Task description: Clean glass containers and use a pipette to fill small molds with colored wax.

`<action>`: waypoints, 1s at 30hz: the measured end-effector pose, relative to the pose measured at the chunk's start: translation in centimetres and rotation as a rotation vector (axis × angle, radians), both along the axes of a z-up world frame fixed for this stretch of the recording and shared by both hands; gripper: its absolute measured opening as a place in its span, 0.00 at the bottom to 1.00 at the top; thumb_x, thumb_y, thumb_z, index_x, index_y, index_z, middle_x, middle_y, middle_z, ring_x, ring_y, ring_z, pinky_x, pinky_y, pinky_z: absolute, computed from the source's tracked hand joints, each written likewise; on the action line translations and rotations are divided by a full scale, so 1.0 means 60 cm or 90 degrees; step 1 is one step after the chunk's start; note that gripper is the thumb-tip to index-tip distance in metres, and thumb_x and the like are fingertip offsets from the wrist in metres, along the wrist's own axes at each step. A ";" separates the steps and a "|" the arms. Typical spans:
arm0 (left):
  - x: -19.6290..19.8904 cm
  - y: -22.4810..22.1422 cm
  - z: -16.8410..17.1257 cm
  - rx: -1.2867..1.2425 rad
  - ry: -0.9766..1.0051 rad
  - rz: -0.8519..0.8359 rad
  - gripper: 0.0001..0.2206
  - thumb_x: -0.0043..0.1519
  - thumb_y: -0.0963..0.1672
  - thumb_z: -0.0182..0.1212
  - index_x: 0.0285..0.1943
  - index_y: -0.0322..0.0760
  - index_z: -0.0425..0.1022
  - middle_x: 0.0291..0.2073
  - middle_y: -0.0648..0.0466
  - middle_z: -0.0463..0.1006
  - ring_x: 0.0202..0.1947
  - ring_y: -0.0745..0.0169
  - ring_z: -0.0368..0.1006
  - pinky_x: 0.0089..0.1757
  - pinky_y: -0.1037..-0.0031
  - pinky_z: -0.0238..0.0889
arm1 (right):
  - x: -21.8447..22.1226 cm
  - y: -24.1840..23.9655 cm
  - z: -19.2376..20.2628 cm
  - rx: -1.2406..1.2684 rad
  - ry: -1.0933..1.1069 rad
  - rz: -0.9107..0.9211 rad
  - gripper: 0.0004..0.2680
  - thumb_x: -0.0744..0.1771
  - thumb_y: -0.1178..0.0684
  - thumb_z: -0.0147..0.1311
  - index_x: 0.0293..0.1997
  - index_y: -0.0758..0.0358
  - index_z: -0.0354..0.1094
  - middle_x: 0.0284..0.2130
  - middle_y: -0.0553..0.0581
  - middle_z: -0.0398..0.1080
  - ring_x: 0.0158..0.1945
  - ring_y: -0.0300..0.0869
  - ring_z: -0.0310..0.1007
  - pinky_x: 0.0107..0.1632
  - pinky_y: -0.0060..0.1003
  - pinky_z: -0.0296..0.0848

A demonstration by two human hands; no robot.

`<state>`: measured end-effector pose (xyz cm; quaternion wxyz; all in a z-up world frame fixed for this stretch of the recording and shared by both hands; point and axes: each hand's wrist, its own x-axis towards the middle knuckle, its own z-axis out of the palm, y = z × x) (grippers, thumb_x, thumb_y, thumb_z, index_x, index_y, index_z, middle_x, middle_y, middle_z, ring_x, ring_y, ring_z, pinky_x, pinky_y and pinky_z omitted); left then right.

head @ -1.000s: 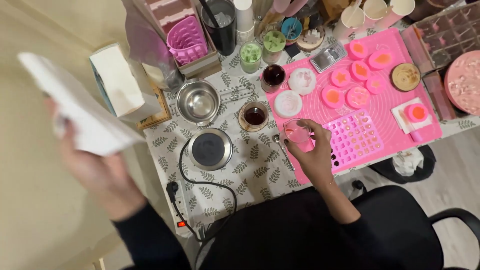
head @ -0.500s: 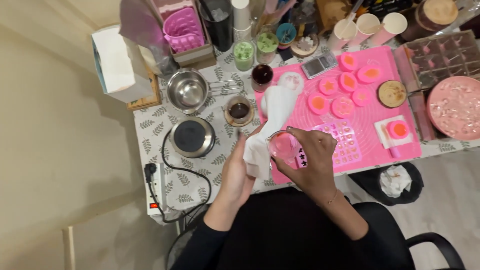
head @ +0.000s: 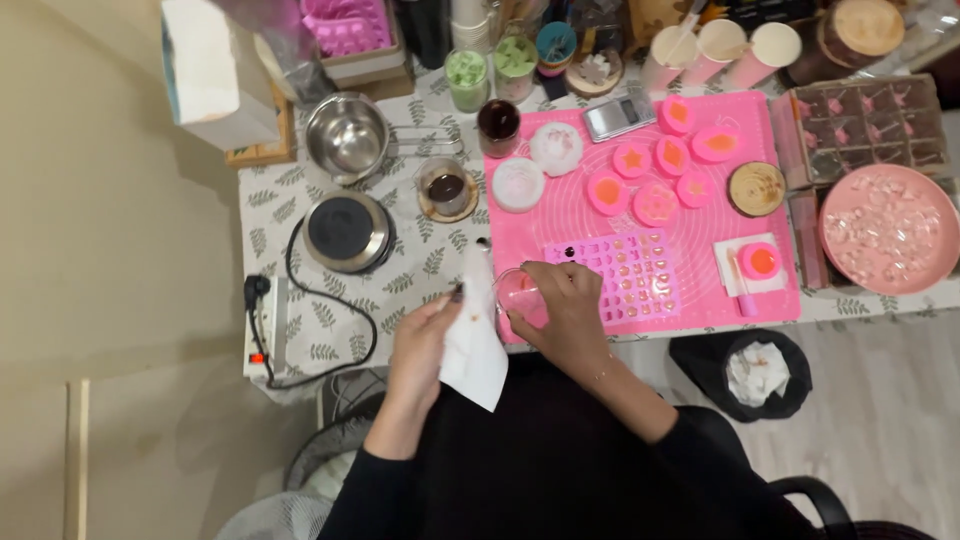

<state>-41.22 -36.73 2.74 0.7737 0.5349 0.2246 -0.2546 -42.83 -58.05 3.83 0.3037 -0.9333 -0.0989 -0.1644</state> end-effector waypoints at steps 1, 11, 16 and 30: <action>-0.008 0.017 -0.010 0.002 0.000 0.016 0.13 0.67 0.41 0.58 0.55 0.24 0.81 0.35 0.51 0.83 0.30 0.69 0.75 0.34 0.77 0.68 | 0.005 0.006 -0.030 0.002 0.000 0.016 0.24 0.57 0.49 0.70 0.57 0.62 0.67 0.51 0.55 0.71 0.52 0.51 0.63 0.57 0.48 0.57; -0.042 0.119 0.005 -0.157 -0.052 0.328 0.20 0.68 0.43 0.50 0.69 0.27 0.66 0.57 0.48 0.77 0.56 0.59 0.75 0.54 0.69 0.68 | 0.066 0.116 -0.197 0.087 0.241 0.111 0.25 0.57 0.50 0.69 0.59 0.62 0.66 0.49 0.64 0.70 0.56 0.57 0.60 0.59 0.50 0.61; -0.017 0.131 0.027 -0.214 -0.062 0.298 0.22 0.69 0.44 0.47 0.72 0.29 0.62 0.61 0.45 0.75 0.58 0.57 0.74 0.56 0.65 0.67 | 0.080 0.120 -0.198 0.041 0.263 0.119 0.28 0.57 0.47 0.68 0.61 0.63 0.63 0.51 0.64 0.71 0.60 0.57 0.60 0.62 0.52 0.58; 0.117 0.097 0.084 -0.376 -0.055 0.041 0.21 0.69 0.41 0.51 0.72 0.29 0.63 0.58 0.47 0.78 0.54 0.60 0.77 0.55 0.70 0.70 | 0.167 0.040 -0.056 1.095 0.690 0.124 0.17 0.70 0.50 0.48 0.65 0.70 0.62 0.55 0.61 0.73 0.55 0.46 0.75 0.59 0.41 0.72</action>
